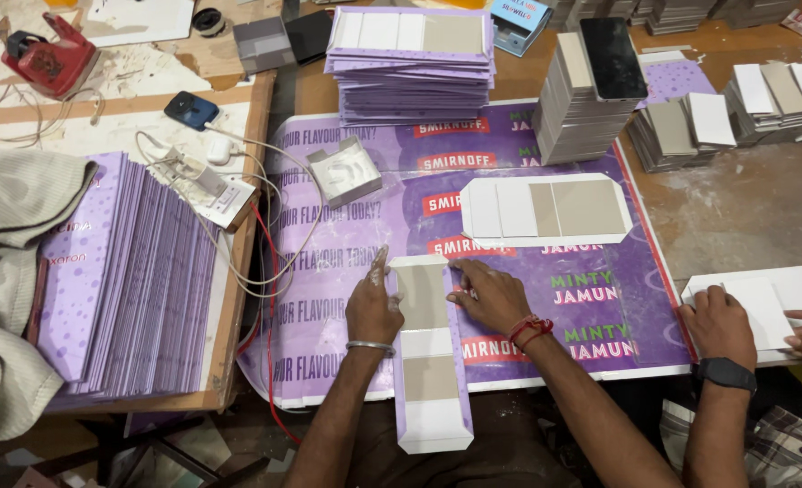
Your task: The person folds purple printed cardboard sheets into small rectangular boxes by hand, pressing the creases and stacking the finished units. A coworker across the table performs the same task simultaneously.
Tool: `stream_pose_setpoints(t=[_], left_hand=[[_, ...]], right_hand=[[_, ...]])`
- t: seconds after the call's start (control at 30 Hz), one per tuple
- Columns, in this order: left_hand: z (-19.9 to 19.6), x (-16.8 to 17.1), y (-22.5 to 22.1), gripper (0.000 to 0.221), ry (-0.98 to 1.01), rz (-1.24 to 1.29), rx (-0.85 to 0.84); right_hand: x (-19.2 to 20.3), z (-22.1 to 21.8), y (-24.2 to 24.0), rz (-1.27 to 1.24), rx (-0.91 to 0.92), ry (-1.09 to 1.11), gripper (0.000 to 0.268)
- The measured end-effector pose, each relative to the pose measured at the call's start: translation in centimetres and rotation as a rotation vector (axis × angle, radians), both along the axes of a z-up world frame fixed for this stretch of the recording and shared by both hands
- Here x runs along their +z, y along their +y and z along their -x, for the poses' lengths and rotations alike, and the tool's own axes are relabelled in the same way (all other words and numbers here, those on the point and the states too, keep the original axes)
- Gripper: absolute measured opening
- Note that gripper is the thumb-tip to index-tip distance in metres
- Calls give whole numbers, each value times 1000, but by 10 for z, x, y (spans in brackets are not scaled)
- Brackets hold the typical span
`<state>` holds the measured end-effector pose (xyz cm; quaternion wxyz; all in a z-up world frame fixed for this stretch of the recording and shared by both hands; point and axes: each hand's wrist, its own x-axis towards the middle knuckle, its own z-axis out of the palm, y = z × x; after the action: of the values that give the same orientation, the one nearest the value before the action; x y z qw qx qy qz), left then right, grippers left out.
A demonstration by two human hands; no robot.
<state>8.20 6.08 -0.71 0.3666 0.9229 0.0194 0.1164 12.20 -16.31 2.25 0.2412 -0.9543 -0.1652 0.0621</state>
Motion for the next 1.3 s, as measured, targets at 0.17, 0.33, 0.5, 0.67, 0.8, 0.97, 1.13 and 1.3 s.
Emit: stream_pose_setpoints(t=[0.17,0.33,0.5,0.67,0.8,0.97,1.13,1.3], left_hand=[[-3,9,2,96,5,-6,-32],[-3,13,0,100,38,-33,-28],[-3,13,0,99,47,-10,-5],[-9,13,2,91,39,-54,-59],[-16,22,8,84,85,-137,-102],[-30,38,4,82,261,-235,-130],[-39,50,4,84,356,-305,-176],[-21,41,-13,79,258,-258,11]], right_hand=[[-1,-6,-1,22,2,55,58],[2,-7,-1,3,36,45,60],[7,-6,0,26,30,67,59],[11,-9,0,1,38,92,59],[18,-16,6,63,55,150,59],[25,-21,7,75,80,180,55],[25,-24,10,66,71,214,56],[13,-19,4,6,62,154,54]])
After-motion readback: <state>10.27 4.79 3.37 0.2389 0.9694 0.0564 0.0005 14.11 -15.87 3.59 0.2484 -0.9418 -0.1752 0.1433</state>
